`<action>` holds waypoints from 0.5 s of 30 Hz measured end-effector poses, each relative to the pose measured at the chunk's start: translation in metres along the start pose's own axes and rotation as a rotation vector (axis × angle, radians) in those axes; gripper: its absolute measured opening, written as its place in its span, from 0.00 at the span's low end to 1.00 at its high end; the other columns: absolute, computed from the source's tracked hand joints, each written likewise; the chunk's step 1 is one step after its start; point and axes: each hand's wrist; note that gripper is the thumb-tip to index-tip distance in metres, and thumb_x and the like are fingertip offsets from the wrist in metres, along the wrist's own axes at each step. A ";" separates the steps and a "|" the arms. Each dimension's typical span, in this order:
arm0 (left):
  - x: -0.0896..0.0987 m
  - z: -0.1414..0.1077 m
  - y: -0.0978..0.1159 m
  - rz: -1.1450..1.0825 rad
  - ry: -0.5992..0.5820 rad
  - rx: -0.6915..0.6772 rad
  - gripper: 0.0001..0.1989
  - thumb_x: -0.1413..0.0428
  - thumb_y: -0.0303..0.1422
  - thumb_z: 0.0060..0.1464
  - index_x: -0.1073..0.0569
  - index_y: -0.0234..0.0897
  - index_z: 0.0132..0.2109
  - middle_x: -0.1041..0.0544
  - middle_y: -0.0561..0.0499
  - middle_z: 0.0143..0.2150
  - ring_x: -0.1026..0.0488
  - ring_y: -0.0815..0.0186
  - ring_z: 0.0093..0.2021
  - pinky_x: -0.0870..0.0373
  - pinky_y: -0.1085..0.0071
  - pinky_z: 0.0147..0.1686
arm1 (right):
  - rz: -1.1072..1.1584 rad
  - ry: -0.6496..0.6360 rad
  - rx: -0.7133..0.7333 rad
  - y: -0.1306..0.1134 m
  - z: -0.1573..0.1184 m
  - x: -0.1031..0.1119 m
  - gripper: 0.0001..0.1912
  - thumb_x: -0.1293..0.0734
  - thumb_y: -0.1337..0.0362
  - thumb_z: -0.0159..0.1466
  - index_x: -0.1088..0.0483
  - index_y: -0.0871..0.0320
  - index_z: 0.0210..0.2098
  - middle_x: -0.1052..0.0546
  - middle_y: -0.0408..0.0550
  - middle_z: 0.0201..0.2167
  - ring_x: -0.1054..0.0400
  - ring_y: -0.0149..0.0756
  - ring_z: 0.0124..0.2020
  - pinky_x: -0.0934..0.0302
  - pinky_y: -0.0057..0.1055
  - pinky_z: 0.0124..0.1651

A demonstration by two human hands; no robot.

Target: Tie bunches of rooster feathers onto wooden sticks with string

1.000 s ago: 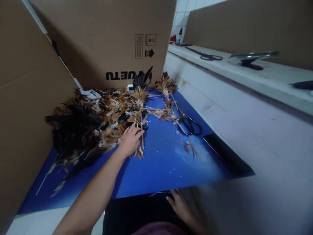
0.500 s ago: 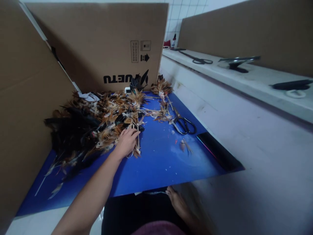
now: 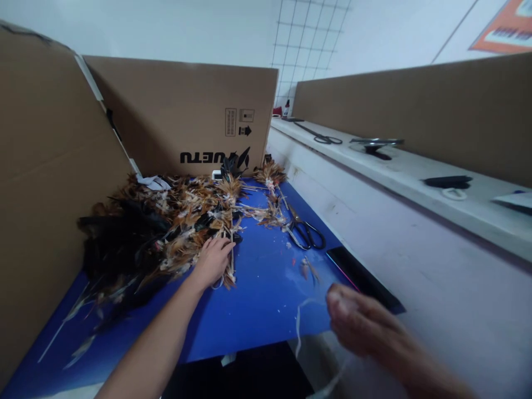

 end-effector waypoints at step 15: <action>-0.003 -0.002 -0.002 -0.048 -0.007 0.024 0.22 0.53 0.24 0.50 0.33 0.42 0.52 0.32 0.48 0.51 0.39 0.62 0.53 0.50 0.59 0.56 | 0.168 0.016 0.376 -0.119 0.107 -0.018 0.11 0.39 0.56 0.61 0.42 0.55 0.28 0.50 0.30 0.12 0.62 0.21 0.12 0.63 0.19 0.13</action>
Point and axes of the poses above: each hand's wrist, its own z-axis towards the middle knuckle, its own x-axis out of the back of the hand, y = z × x
